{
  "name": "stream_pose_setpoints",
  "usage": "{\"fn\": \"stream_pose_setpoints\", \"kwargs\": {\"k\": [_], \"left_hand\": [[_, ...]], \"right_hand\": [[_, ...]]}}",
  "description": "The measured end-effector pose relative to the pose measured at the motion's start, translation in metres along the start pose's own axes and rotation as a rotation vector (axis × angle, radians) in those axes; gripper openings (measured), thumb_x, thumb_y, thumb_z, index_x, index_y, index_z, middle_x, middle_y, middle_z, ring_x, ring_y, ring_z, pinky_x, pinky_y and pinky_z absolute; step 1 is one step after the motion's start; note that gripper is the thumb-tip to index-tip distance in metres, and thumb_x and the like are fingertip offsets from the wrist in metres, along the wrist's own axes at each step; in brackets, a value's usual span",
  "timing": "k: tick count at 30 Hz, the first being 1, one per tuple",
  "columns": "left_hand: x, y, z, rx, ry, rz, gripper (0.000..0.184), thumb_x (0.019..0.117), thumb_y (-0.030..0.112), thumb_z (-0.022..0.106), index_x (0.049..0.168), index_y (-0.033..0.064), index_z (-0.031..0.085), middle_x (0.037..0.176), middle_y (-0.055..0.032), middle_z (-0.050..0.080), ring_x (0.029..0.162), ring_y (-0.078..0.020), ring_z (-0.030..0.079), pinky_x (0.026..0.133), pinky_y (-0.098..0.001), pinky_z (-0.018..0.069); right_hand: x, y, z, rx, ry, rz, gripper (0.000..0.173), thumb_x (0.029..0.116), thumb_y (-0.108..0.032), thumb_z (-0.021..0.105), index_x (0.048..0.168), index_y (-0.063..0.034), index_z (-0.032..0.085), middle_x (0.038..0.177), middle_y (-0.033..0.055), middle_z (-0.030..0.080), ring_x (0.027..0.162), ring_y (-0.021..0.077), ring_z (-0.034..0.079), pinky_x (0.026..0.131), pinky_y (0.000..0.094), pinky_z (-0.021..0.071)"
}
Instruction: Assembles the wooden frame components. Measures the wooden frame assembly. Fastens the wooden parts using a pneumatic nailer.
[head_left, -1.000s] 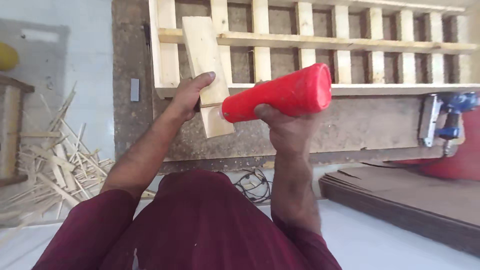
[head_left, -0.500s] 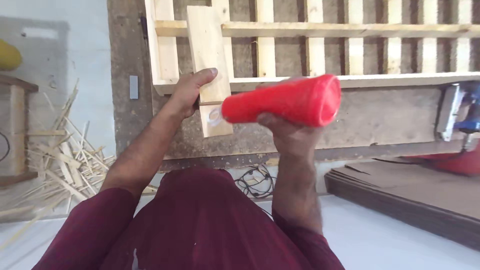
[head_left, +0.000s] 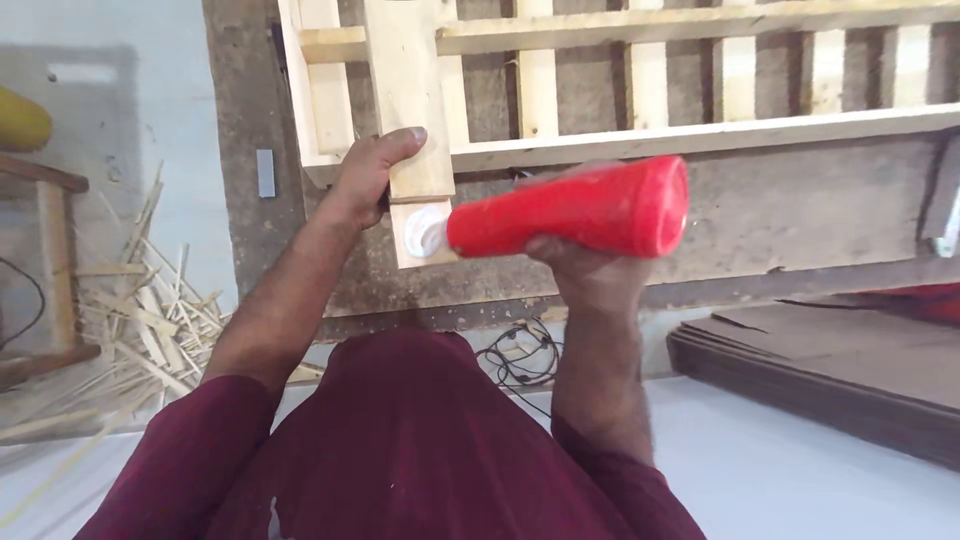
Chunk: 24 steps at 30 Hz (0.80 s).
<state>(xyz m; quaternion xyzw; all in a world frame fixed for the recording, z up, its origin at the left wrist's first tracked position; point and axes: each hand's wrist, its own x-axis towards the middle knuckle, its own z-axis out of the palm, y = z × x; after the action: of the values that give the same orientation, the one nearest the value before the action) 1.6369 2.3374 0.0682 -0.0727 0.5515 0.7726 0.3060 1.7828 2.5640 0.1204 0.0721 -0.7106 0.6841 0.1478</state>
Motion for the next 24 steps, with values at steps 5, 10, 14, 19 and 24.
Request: {"fn": "stream_pose_setpoints", "kwargs": {"k": [5, 10, 14, 19, 24], "left_hand": [[0.006, -0.001, -0.003, -0.023, 0.002, 0.018, 0.033, 0.1040, 0.027, 0.058, 0.124, 0.0022, 0.062, 0.104, -0.0139, 0.074, 0.092, -0.0250, 0.075, 0.081, -0.0440, 0.0644], [0.000, 0.006, -0.028, -0.044, 0.037, 0.152, 0.032, 0.1045, 0.026, 0.057, 0.127, 0.0039, 0.057, 0.106, -0.0129, 0.074, 0.095, -0.0250, 0.074, 0.085, -0.0453, 0.0637], [0.004, 0.015, -0.052, 0.010, 0.089, 0.255, 0.040, 0.1033, 0.027, 0.061, 0.134, 0.0035, 0.052, 0.110, -0.0134, 0.073, 0.099, -0.0270, 0.074, 0.087, -0.0471, 0.0635], [0.026, 0.035, -0.090, 0.153, 0.127, 0.393, 0.046, 0.0969, 0.014, 0.069, 0.135, 0.0028, 0.047, 0.109, -0.0113, 0.072, 0.097, -0.0261, 0.074, 0.084, -0.0458, 0.0649], [0.061, 0.051, -0.130, 0.307, 0.163, 0.511, 0.049, 0.0802, -0.004, 0.080, 0.122, 0.0033, 0.056, 0.106, -0.0036, 0.074, 0.099, -0.0180, 0.073, 0.087, -0.0381, 0.0631]], "right_hand": [[-0.002, 0.002, 0.008, 0.018, 0.082, 0.056, 0.061, 0.0752, -0.023, 0.093, 0.124, -0.0101, 0.058, 0.113, 0.0020, 0.074, 0.104, 0.0194, 0.073, 0.090, 0.0440, 0.0644], [0.001, 0.089, -0.083, 0.383, 0.642, 0.622, 0.043, 0.1072, -0.053, 0.042, 0.127, -0.0169, 0.056, 0.102, 0.0045, 0.070, 0.088, 0.0185, 0.070, 0.076, 0.0401, 0.0619], [-0.030, 0.199, -0.160, 1.047, 0.883, 0.855, 0.046, 0.1027, -0.059, 0.038, 0.090, -0.0174, 0.053, 0.067, -0.0024, 0.053, 0.050, 0.0047, 0.051, 0.046, 0.0164, 0.0456], [-0.026, 0.231, -0.184, 1.264, 1.061, 0.758, 0.041, 0.1034, -0.054, 0.037, 0.096, -0.0158, 0.050, 0.071, -0.0011, 0.054, 0.053, 0.0056, 0.055, 0.049, 0.0176, 0.0502], [-0.025, 0.214, -0.163, 1.085, 1.173, 0.766, 0.043, 0.1062, -0.052, 0.037, 0.126, -0.0143, 0.045, 0.111, 0.0099, 0.063, 0.095, 0.0171, 0.070, 0.079, 0.0289, 0.0612]]}}
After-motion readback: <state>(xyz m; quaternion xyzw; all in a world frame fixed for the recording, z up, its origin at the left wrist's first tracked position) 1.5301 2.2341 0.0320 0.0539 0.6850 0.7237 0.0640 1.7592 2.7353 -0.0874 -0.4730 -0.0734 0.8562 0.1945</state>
